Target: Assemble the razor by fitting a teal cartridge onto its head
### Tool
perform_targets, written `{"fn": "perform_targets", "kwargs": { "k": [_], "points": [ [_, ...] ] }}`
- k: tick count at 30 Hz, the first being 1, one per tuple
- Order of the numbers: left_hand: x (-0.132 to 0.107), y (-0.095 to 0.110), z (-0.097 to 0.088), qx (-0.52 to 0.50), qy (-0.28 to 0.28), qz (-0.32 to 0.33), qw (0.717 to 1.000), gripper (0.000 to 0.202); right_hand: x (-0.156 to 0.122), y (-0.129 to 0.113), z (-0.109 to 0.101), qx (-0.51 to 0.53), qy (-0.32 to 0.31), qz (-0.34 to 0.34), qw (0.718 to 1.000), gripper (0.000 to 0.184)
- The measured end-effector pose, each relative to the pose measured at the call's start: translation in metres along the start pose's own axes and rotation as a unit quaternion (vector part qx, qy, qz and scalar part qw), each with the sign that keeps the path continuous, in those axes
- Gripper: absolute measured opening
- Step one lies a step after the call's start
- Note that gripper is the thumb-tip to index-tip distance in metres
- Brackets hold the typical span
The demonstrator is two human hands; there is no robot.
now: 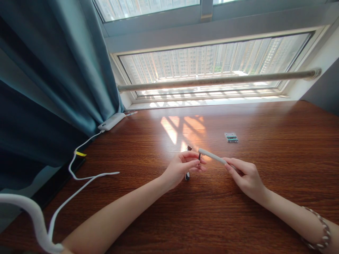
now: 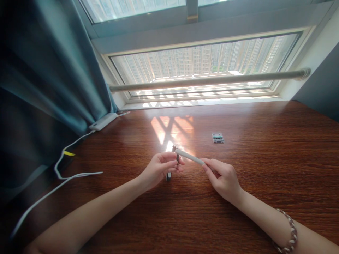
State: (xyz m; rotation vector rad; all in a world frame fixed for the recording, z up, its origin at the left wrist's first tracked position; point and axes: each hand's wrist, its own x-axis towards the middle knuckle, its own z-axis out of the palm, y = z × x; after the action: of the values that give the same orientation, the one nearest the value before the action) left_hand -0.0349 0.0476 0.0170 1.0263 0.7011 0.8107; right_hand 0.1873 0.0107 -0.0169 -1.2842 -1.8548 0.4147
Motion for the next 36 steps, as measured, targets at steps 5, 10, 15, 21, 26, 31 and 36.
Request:
{"fn": "perform_targets", "kwargs": {
  "k": [5,10,15,21,26,31,36],
  "points": [
    [0.000,0.001,0.001,-0.021,-0.007,0.009,1.000,0.020,0.000,0.002,0.000,0.006,0.007,0.039,0.999,0.022],
    [0.000,0.001,0.001,-0.022,0.002,0.016,1.000,0.020,0.000,0.003,0.001,0.018,-0.017,0.037,0.999,0.023],
    [0.000,0.001,0.001,-0.022,-0.004,0.012,1.000,0.017,0.000,0.001,0.000,0.030,-0.011,0.026,0.999,0.021],
    [0.002,-0.001,-0.004,-0.056,-0.022,-0.044,0.997,0.017,0.002,-0.001,0.001,0.017,-0.014,0.025,0.999,0.021],
    [0.003,-0.003,-0.009,-0.112,-0.037,-0.086,0.989,0.018,0.001,-0.001,0.000,0.010,-0.035,0.011,0.999,0.022],
    [0.002,-0.001,-0.008,-0.151,-0.027,-0.093,0.984,0.041,0.001,-0.001,-0.001,0.010,-0.028,0.013,0.999,0.022],
    [0.003,-0.001,-0.010,-0.153,-0.005,-0.095,0.984,0.048,0.000,0.000,0.000,0.001,-0.018,0.023,1.000,0.021]
  ]
}}
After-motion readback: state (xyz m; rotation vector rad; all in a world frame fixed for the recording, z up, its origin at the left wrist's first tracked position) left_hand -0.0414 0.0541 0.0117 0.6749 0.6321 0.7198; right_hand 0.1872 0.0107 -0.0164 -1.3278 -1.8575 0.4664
